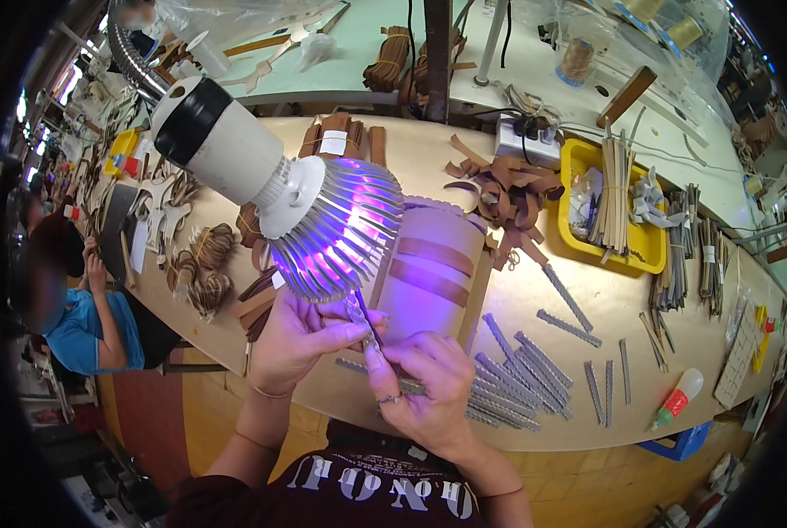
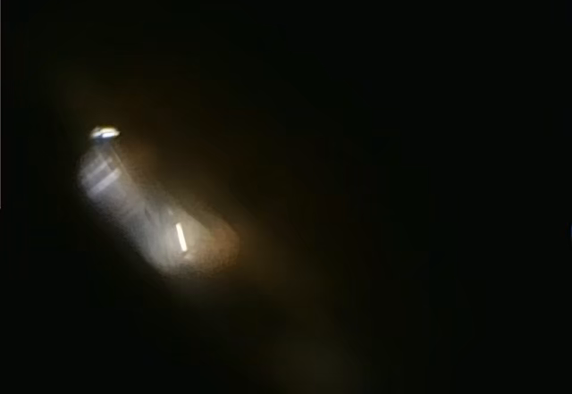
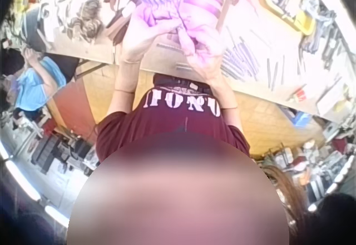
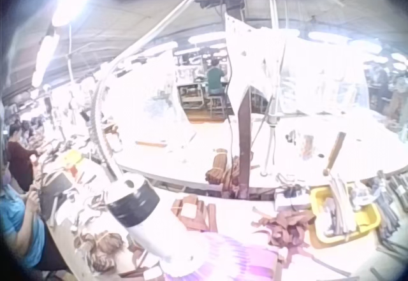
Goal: The person applies glue to short silver braided cords and attaches them to a cardboard form under a UV lamp. They then handle brown leather strips, placing them on the form. The process involves repeated gluing and positioning of cords.
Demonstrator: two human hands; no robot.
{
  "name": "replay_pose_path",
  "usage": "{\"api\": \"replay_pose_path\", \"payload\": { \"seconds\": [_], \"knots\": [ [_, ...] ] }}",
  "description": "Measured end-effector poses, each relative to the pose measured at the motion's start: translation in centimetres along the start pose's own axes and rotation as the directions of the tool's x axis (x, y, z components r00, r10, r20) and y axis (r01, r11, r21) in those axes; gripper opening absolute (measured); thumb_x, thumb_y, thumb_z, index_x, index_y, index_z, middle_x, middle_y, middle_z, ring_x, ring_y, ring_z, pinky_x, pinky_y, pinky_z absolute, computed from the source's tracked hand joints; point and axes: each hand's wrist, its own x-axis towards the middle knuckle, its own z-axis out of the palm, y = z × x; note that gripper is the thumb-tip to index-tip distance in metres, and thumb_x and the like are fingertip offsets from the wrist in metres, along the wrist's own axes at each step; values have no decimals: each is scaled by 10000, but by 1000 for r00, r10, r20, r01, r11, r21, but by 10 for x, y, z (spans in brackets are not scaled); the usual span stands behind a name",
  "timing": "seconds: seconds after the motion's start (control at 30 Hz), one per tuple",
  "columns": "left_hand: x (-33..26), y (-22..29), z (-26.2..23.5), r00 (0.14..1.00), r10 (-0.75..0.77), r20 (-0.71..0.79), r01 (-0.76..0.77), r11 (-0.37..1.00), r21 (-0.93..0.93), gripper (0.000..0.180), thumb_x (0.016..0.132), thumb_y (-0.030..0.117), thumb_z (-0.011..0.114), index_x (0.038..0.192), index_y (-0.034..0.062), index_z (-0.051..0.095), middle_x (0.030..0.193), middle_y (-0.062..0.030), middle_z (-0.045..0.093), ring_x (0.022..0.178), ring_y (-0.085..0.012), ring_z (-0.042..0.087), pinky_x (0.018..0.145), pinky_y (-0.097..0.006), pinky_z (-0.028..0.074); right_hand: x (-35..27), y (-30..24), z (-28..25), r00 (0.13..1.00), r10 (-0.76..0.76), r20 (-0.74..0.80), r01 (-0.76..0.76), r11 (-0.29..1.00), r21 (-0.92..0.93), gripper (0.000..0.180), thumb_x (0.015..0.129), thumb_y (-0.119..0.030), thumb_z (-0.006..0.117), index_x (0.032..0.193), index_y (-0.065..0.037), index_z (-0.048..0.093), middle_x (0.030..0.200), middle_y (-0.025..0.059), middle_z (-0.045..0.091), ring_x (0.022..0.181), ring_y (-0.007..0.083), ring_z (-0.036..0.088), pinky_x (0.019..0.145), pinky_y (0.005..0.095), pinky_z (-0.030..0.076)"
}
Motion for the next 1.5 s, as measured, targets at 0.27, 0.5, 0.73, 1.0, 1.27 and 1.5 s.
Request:
{"api": "replay_pose_path", "payload": {
  "seconds": [0.27, 0.5, 0.73, 1.0, 1.27, 1.5],
  "knots": [
    [5, -20, -12, 997, -73, 37, 80, 958, -277, 222, 882, 26, 697, 1060, -29, 577, 925, -140, 719, 880, -148, 693, 690, -226, 528, -3, -8, 3, 999, -34, -25, 33, 998, -53, 74, 717, -84, 776, 726, -73, 704, 654, 19, 591, 556, 172, 518, 547, 298, 372],
    [3, -20, -8, 980, -168, 106, 197, 888, -416, 130, 913, 59, 664, 1008, -28, 640, 990, -131, 702, 906, -176, 691, 813, -288, 566, -4, -9, 5, 998, -40, -56, 40, 999, 5, 74, 721, -83, 770, 720, -60, 699, 649, 23, 585, 547, 170, 518, 545, 294, 366],
    [3, -22, -9, 966, -237, 106, 260, 881, -395, 158, 927, 91, 656, 1033, -26, 643, 983, -117, 700, 904, -158, 687, 803, -285, 564, -6, -9, 3, 999, -30, -38, 30, 999, 13, 84, 716, -82, 775, 721, -57, 695, 657, 29, 592, 555, 180, 527, 552, 295, 383],
    [6, -21, -1, 923, -268, 277, 380, 752, -538, 184, 981, 120, 583, 1088, -21, 637, 968, -81, 691, 831, -114, 658, 772, -266, 554, 2, -6, -7, 895, 406, 186, -429, 668, 607, 158, 873, -102, 649, 820, 37, 702, 780, 87, 672, 659, 132, 595, 597, 257, 446],
    [23, -19, 21, 957, -224, 187, 287, 839, -462, 257, 974, 105, 591, 1202, -13, 575, 1051, -95, 687, 863, -121, 664, 783, -268, 556, 4, 9, -23, 895, 429, 119, -371, 571, 732, 194, 880, -115, 614, 827, 53, 695, 802, 107, 670, 690, 139, 610, 628, 249, 462],
    [11, -9, 10, 984, -178, -12, 178, 984, -18, 238, 953, 86, 625, 1166, -16, 594, 998, -72, 704, 808, -99, 656, 774, -247, 547, -3, 9, -22, 961, 261, 90, -276, 893, 356, 108, 851, -85, 703, 859, 23, 698, 791, 57, 659, 701, 113, 600, 626, 240, 464]
  ]
}}
